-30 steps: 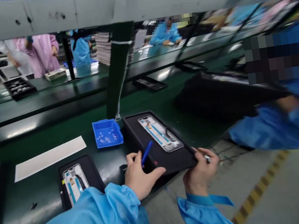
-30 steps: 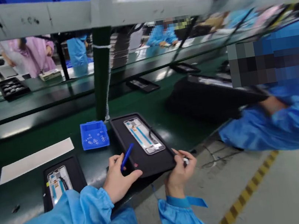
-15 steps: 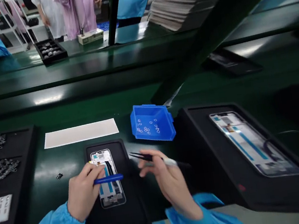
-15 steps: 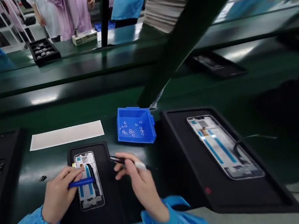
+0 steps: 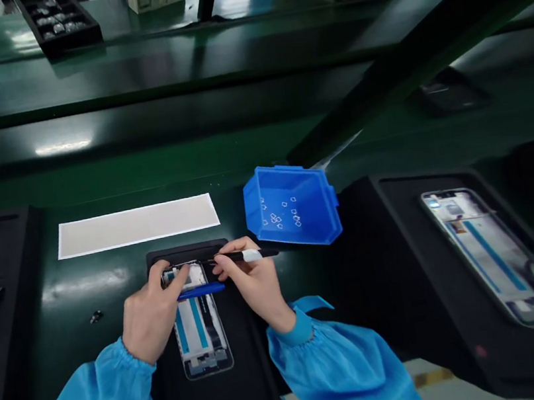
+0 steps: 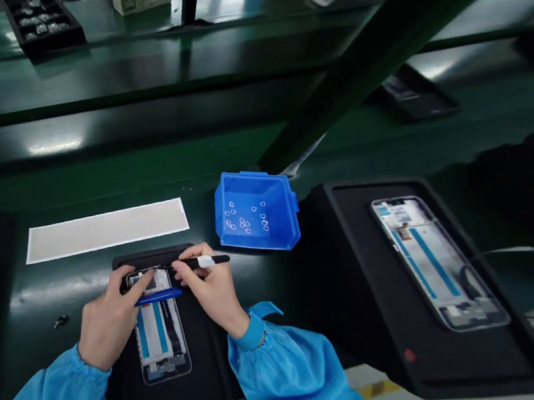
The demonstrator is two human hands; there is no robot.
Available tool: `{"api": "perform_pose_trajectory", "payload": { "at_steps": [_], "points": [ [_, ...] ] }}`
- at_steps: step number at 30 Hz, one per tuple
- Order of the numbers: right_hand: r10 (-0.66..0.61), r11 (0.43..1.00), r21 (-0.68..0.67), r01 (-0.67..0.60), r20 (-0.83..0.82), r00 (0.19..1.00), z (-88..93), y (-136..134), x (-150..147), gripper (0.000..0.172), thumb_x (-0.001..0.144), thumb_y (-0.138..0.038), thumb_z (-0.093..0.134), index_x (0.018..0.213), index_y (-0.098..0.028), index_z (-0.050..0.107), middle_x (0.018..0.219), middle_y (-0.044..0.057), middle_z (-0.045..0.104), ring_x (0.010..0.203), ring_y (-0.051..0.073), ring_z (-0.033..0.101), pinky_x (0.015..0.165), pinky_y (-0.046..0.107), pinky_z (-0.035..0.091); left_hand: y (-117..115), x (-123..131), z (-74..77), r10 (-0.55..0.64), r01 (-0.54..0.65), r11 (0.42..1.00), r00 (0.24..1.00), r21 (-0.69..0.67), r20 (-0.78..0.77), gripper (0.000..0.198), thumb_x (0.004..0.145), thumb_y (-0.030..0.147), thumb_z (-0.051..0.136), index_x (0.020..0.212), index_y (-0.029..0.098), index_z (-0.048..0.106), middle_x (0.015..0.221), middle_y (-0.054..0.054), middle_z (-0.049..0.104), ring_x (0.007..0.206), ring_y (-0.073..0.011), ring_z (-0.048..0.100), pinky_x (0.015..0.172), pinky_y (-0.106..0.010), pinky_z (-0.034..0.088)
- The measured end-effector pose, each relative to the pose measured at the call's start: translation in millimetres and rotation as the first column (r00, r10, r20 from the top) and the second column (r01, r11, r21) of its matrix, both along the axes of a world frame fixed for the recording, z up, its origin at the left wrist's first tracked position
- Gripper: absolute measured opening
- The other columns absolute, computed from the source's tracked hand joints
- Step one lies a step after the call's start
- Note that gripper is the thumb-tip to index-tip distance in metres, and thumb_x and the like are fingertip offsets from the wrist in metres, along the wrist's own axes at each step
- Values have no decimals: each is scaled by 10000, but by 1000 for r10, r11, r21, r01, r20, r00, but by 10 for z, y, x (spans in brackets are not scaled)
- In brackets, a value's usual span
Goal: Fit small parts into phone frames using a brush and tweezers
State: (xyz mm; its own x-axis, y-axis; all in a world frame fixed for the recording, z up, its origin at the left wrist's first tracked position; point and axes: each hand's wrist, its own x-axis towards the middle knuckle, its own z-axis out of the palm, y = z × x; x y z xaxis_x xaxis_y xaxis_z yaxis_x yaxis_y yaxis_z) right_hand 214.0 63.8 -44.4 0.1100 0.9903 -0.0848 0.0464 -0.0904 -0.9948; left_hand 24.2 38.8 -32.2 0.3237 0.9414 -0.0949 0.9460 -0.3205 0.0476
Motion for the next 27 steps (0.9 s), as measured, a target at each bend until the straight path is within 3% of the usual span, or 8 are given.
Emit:
{"api": "perform_pose_trajectory", "payload": {
  "at_steps": [6,10,15,20,23,27],
  "points": [
    [15,999,-35,-15,-5,1000,16,16,15,366,797,-531,739,836,-213,563,676,-16,625,586,177,697,484,255,579,12,-2,29,19,-19,999,1000,-51,-7,597,864,71,444,1337,415,568,1307,-66,586,639,-115,657,521,-210,532],
    [46,999,8,-47,100,994,-31,-4,15,313,830,-493,720,810,-201,609,719,9,629,597,181,685,484,263,555,-4,-56,-36,78,-75,997,986,-25,146,565,856,87,460,1317,383,597,1335,-34,600,742,-139,686,566,-211,550],
    [67,994,70,-86,231,971,-43,-14,2,250,867,-443,688,807,-205,642,743,14,644,548,147,615,484,265,508,-7,-115,-92,124,-143,990,902,15,414,523,868,109,437,1332,302,582,1273,-30,645,1001,-189,692,713,-233,588],
    [82,982,136,-130,314,946,30,2,-13,182,881,-381,678,800,-221,651,740,7,658,580,151,611,512,260,484,38,-121,-59,213,-208,975,753,-82,622,411,906,174,445,1272,270,606,1217,-32,666,1102,-202,658,901,-307,572],
    [91,980,135,-144,335,938,33,-1,-17,171,884,-373,675,799,-227,652,740,8,658,611,162,623,514,259,478,59,-129,-50,254,-226,965,703,-131,664,385,917,203,441,1264,248,602,1214,-43,667,1119,-210,647,948,-339,552],
    [91,984,115,-138,345,934,9,-16,-18,168,888,-379,673,814,-229,655,754,9,662,632,167,632,530,262,483,67,-136,-54,273,-229,961,692,-155,669,379,924,221,435,1264,240,600,1207,-51,667,1115,-215,644,949,-350,545]
  ]
}}
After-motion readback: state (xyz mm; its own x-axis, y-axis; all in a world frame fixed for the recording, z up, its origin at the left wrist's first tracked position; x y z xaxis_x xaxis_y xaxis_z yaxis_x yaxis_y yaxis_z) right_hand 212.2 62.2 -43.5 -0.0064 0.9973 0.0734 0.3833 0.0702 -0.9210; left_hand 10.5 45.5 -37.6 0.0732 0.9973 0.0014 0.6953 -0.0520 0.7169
